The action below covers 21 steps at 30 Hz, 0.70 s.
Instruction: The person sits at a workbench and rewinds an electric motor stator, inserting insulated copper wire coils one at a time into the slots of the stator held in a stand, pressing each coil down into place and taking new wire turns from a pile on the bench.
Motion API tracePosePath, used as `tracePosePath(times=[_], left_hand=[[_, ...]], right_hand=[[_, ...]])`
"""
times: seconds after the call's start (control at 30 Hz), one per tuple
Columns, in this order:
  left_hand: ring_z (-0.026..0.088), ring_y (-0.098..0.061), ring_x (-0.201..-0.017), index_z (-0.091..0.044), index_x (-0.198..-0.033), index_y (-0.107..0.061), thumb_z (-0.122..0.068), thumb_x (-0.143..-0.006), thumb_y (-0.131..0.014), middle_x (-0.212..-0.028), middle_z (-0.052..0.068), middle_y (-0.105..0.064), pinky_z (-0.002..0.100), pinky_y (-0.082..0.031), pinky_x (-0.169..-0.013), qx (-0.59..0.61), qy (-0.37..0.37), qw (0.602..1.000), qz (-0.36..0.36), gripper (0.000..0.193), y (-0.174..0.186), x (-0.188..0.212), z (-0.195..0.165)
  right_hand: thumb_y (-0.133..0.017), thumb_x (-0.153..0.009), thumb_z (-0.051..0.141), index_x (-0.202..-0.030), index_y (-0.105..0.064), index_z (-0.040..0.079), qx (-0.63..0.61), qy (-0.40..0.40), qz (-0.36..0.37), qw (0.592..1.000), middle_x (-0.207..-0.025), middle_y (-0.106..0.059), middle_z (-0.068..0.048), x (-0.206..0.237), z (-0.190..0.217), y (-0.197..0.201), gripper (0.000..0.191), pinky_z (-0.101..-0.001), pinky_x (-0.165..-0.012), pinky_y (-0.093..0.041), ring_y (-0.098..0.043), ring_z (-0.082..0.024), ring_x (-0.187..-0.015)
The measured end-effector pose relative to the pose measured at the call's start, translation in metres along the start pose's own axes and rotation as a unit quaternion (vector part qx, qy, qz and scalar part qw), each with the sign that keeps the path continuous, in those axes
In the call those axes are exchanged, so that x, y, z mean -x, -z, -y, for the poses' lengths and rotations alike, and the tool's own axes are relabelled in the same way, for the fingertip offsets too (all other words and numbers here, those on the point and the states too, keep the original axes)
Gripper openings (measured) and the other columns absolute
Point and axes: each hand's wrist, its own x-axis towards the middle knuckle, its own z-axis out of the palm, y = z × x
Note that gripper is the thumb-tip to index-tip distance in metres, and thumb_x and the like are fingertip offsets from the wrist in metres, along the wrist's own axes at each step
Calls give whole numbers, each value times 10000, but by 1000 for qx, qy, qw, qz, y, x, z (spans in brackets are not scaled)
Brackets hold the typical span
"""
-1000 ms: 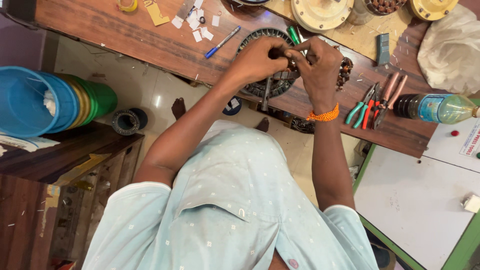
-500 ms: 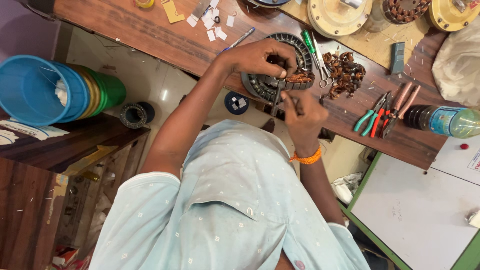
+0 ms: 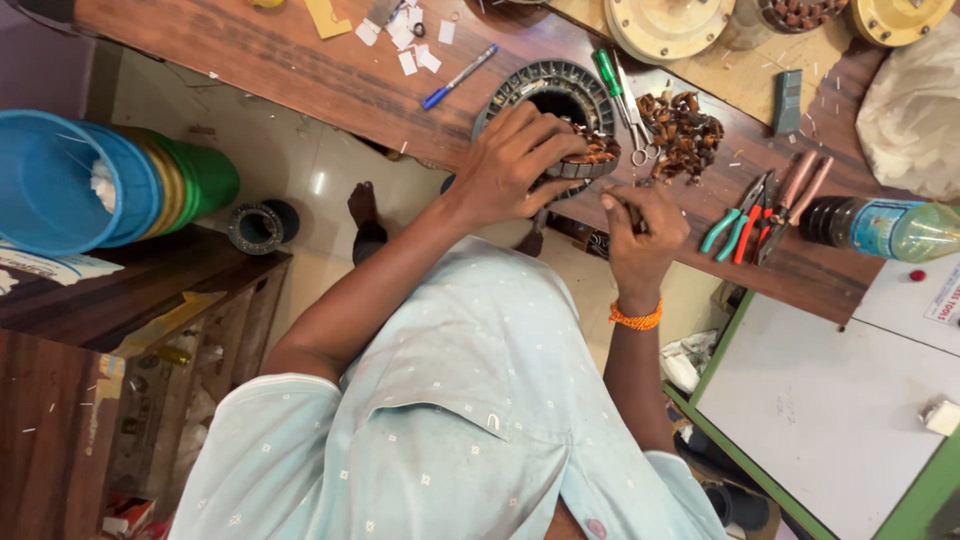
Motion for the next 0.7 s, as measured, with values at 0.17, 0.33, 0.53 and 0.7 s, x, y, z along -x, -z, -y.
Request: tracePosePath(times=[0.17, 0.33, 0.53, 0.7], left_hand=[[275, -575, -1044, -107, -1161, -636, -179, -799, -883, -1140, 47, -628, 426, -454, -918, -23, -13, 999, -37, 444, -7, 2, 2], [279, -566, -1020, -105, -1157, -638, -210, -821, -876, -1130, 56, -634, 431, -448, -897, -21, -7, 999, -35, 424, -7, -1, -1], [264, -608, -910, -79, -1107, -646, -269, -857, -779, -933, 55, -673, 435, -469, -820, 87, 171, 981, -29, 341, -8, -19, -8], [280, -628, -859, -54, -1034, -688, -178, -794, -715, -905, 93, -683, 417, -488, -759, 135, 243, 960, 38, 271, -21, -44, 11]], right_hand=[[-786, -934, -60, -972, -681, -16, 0, 60, 59, 996, -839, -601, -97, -31, 16, 2, 119, -319, -628, -388, -526, -168, -697], [-778, -950, -48, -968, -702, -12, 29, 42, 64, 997, -822, -590, -107, -54, 16, -6, 86, -333, -596, -369, -490, -174, -655], [-857, -924, 52, -956, -749, 11, 49, 79, 90, 992, -776, -612, -82, -82, 3, -11, 120, -324, -560, -345, -467, -154, -614], [-899, -911, 94, -940, -750, 21, 56, 45, 57, 996, -709, -575, -79, -91, 7, -18, 169, -335, -539, -320, -444, -166, -585]])
